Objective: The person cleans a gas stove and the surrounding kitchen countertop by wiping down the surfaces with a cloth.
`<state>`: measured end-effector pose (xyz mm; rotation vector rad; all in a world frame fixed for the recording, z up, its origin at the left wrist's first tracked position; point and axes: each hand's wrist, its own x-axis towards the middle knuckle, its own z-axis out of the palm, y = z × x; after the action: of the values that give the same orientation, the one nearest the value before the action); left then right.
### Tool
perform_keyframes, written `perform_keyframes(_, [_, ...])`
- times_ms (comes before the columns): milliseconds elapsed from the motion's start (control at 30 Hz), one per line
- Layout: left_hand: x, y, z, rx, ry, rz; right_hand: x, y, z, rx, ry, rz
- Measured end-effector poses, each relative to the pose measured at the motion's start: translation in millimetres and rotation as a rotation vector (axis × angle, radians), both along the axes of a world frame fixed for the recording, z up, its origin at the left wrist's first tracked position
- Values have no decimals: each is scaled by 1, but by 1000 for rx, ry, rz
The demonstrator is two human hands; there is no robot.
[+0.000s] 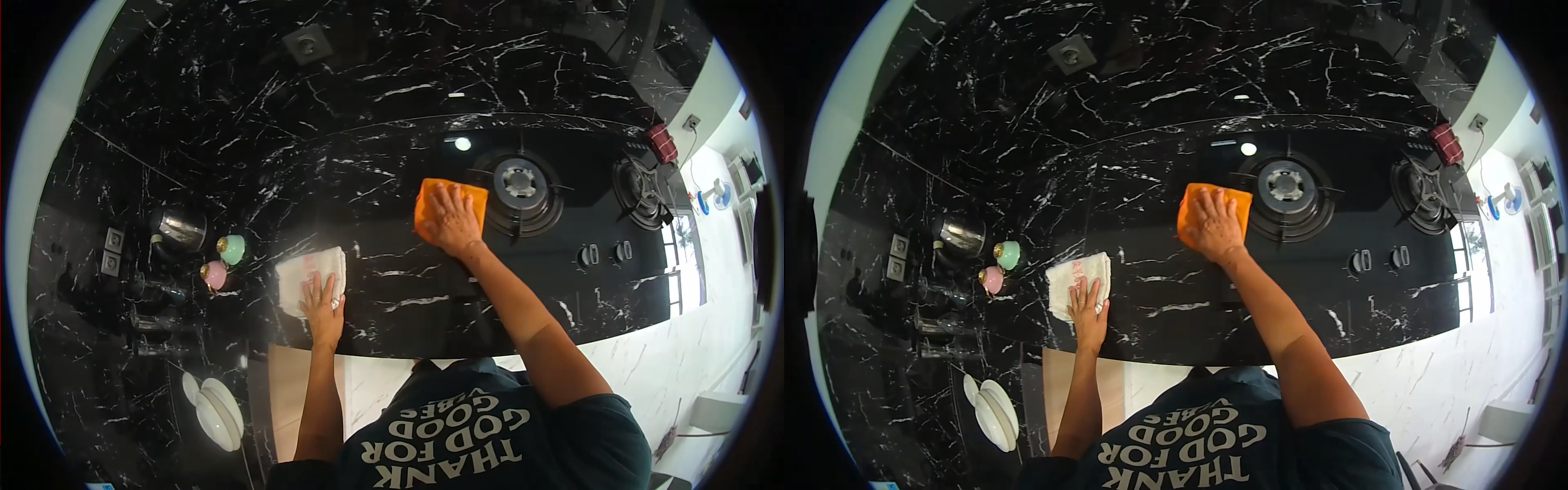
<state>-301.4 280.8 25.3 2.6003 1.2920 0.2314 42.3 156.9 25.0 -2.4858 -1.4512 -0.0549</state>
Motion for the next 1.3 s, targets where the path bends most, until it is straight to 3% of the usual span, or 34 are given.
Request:
perform_keyframes(200, [-51, 40, 11, -19, -31, 15, -17, 9, -7, -10, -48, -122])
perform_keyframes(267, [-53, 40, 36, -58, 126, 95, -47, 1, -1, -67, -60, -147])
perform_keyframes(300, [-51, 39, 37, -30, 42, 74, -64, -4, -4, -62, -59, -135])
perform_keyframes(400, [-18, 23, 36, -21, -373, -326, -122, -14, -7, 2, 17, -77])
perform_keyframes(533, [48, -24, 43, -141, -440, -792, -172, -24, -4, 83, 140, 102])
perform_keyframes(567, [59, -30, 28, -182, -491, -867, -168, -32, 1, 132, 295, 164])
perform_keyframes(600, [67, -36, 19, -187, -499, -880, -163, -41, 4, 185, 451, 226])
perform_keyframes(633, [75, -40, 12, -222, -485, -876, -163, -47, 5, 345, 522, 82])
perform_keyframes(733, [93, -46, -6, -150, -319, -843, -126, -98, 35, 560, 76, -207])
perform_keyframes(800, [103, -48, 2, 0, -66, -811, -100, -136, 32, 444, -23, -468])
perform_keyframes(833, [112, -45, 1, 1, -69, -815, -88, -155, 14, 368, -85, -574])
perform_keyframes(933, [144, -20, -5, 18, -89, -822, -80, -171, -4, 228, -85, -640])
perform_keyframes(1300, [291, 63, -21, 179, -169, -544, -76, -166, 15, 195, 58, -670])
